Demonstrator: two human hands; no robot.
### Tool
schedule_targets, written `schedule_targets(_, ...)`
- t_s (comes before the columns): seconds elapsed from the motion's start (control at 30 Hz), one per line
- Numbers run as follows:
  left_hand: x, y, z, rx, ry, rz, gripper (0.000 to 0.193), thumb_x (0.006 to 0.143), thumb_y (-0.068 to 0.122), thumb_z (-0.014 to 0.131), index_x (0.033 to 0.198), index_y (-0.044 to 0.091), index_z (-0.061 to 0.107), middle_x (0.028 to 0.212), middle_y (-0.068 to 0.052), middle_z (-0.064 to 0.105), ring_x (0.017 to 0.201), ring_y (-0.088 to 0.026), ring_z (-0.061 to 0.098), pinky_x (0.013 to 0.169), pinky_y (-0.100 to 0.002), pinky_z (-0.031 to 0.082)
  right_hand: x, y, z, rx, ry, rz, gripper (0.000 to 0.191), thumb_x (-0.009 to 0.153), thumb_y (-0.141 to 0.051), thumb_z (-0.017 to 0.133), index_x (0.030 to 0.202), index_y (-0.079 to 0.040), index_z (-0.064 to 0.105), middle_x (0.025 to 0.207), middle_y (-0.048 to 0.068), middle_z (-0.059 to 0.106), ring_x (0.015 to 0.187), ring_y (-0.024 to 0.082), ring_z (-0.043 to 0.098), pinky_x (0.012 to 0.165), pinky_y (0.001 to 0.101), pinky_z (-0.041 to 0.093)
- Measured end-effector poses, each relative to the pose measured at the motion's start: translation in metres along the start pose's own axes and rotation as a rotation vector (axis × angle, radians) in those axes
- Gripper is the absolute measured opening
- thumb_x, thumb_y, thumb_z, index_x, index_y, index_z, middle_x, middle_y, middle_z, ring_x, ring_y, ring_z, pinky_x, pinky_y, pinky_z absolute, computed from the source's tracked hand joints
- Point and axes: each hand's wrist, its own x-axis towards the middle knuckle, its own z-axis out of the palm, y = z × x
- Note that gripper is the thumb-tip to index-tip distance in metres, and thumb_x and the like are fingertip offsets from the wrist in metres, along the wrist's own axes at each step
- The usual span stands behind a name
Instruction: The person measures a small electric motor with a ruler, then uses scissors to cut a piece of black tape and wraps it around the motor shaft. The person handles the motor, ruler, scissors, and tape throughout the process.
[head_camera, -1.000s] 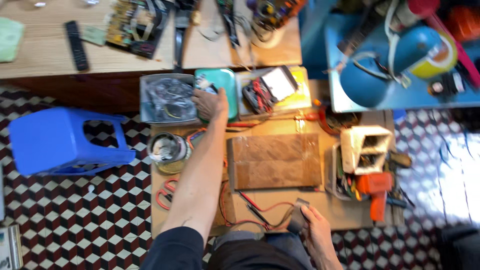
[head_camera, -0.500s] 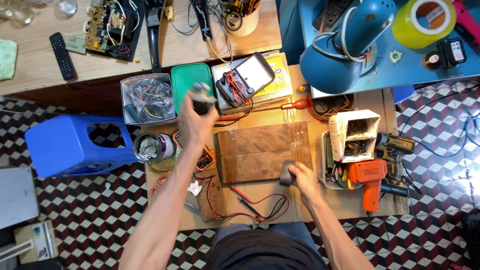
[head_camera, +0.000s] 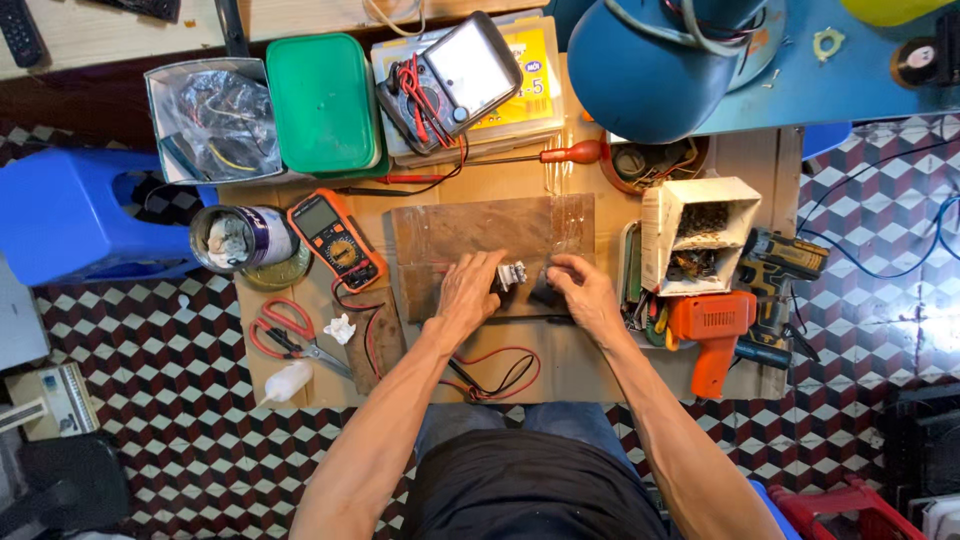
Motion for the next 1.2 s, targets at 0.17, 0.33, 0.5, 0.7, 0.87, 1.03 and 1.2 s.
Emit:
schedule_targets(0.17,-0.003,-0.001,0.012,-0.013,0.019,-0.039,0.076,0.072,0.001,0.075,0.143,0.009,0.05,0.133,-0.014,0.062,0.128,-0.034,0.052,0.106,-0.048,0.042,0.018,0.019,0.023,0.214,-0.198,0.057,0.034,0.095,-0.019,0.067,0.124,-0.001,0.069,0.104,0.003,0.074,0.092,0.011,0.068,0.084,0.0255,0.056)
schedule_targets(0.33,-0.001,0.006,0.024,-0.091,0.146,0.014,0.073,0.07,0.006,0.077,0.139,0.006,0.051,0.135,-0.018,0.06,0.127,-0.036,0.052,0.103,-0.049,0.039,0.026,0.035,0.02,0.194,-0.152,0.061,0.027,0.096,-0.019,0.069,0.114,0.001,0.073,0.096,0.005,0.074,0.086,0.01,0.068,0.08,0.0243,0.056)
schedule_targets(0.5,0.0,0.007,0.037,-0.163,0.281,0.021,0.054,0.073,0.02,0.086,0.121,0.011,0.064,0.127,-0.013,0.067,0.123,-0.033,0.058,0.109,-0.048,0.039,0.03,0.039,0.025,0.188,-0.117,0.091,0.022,0.096,-0.018,0.07,0.106,0.001,0.074,0.088,0.004,0.072,0.076,0.009,0.063,0.07,0.0236,0.052)
schedule_targets(0.7,0.0,0.001,0.045,-0.236,0.343,0.0,0.048,0.078,0.025,0.085,0.121,0.013,0.068,0.129,-0.011,0.068,0.124,-0.031,0.059,0.109,-0.046,0.04,0.031,0.034,0.023,0.1,-0.081,0.127,0.022,0.094,-0.02,0.072,0.1,0.0,0.074,0.084,0.002,0.071,0.072,0.009,0.06,0.067,0.0229,0.049)
schedule_targets(0.87,0.001,-0.002,0.05,-0.202,0.363,0.004,0.041,0.079,0.026,0.085,0.116,0.014,0.071,0.132,-0.012,0.067,0.125,-0.031,0.059,0.109,-0.046,0.039,0.031,0.035,0.021,0.096,-0.107,0.137,0.021,0.094,-0.021,0.071,0.101,-0.001,0.074,0.081,0.001,0.068,0.073,0.008,0.058,0.067,0.0216,0.046)
schedule_targets(1.03,0.0,-0.002,0.05,-0.206,0.365,0.012,0.04,0.08,0.027,0.084,0.115,0.014,0.071,0.132,-0.012,0.067,0.126,-0.03,0.059,0.11,-0.046,0.039,0.032,0.042,0.021,0.106,-0.103,0.147,0.021,0.094,-0.02,0.071,0.101,-0.001,0.075,0.08,0.001,0.065,0.073,0.008,0.056,0.067,0.0221,0.045)
schedule_targets(1.2,0.0,0.0,0.047,-0.212,0.383,0.03,0.041,0.078,0.027,0.084,0.115,0.014,0.07,0.132,-0.012,0.068,0.125,-0.03,0.059,0.109,-0.046,0.038,0.032,0.042,0.021,0.091,-0.093,0.146,0.022,0.094,-0.019,0.07,0.104,0.0,0.074,0.085,0.001,0.069,0.077,0.008,0.058,0.069,0.0221,0.047)
